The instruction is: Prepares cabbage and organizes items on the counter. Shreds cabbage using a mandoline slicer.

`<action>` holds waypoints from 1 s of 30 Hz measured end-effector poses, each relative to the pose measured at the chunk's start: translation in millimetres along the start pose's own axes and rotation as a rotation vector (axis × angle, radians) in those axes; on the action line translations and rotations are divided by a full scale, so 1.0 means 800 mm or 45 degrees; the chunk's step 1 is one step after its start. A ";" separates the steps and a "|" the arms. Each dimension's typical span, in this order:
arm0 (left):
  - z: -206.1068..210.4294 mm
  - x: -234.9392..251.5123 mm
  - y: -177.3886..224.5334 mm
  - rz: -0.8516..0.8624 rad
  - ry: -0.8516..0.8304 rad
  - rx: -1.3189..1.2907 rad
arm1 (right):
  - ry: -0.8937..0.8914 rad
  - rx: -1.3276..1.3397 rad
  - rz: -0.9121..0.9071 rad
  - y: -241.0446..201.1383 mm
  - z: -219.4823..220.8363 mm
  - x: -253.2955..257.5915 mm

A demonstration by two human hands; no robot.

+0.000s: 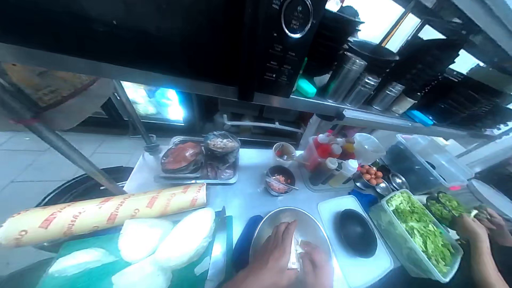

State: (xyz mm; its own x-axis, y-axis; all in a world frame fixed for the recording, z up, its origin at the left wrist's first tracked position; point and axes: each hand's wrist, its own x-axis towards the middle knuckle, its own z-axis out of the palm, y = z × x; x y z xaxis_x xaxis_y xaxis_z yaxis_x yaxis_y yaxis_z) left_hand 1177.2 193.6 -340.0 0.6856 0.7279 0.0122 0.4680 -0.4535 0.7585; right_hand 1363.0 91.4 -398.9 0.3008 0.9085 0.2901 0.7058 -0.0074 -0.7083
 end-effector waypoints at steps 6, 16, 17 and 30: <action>0.002 -0.001 -0.001 0.019 0.000 0.015 | -0.106 -0.167 0.153 0.047 0.005 -0.011; -0.001 0.000 0.001 0.012 0.014 0.002 | -0.052 -0.029 0.137 0.024 0.005 0.000; 0.000 0.000 0.000 0.009 0.015 0.000 | -0.011 0.029 0.076 0.006 0.002 0.002; -0.002 -0.001 -0.001 0.004 -0.001 -0.023 | -0.056 -0.147 0.211 0.034 0.015 -0.006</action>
State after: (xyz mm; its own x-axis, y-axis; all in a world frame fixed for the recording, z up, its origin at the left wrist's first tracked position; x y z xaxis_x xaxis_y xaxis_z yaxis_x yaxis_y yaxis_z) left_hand 1175.4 194.2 -339.6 0.6872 0.7263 0.0142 0.4559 -0.4464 0.7700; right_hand 1373.2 91.6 -427.0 0.3924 0.9081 0.1459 0.7188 -0.2038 -0.6647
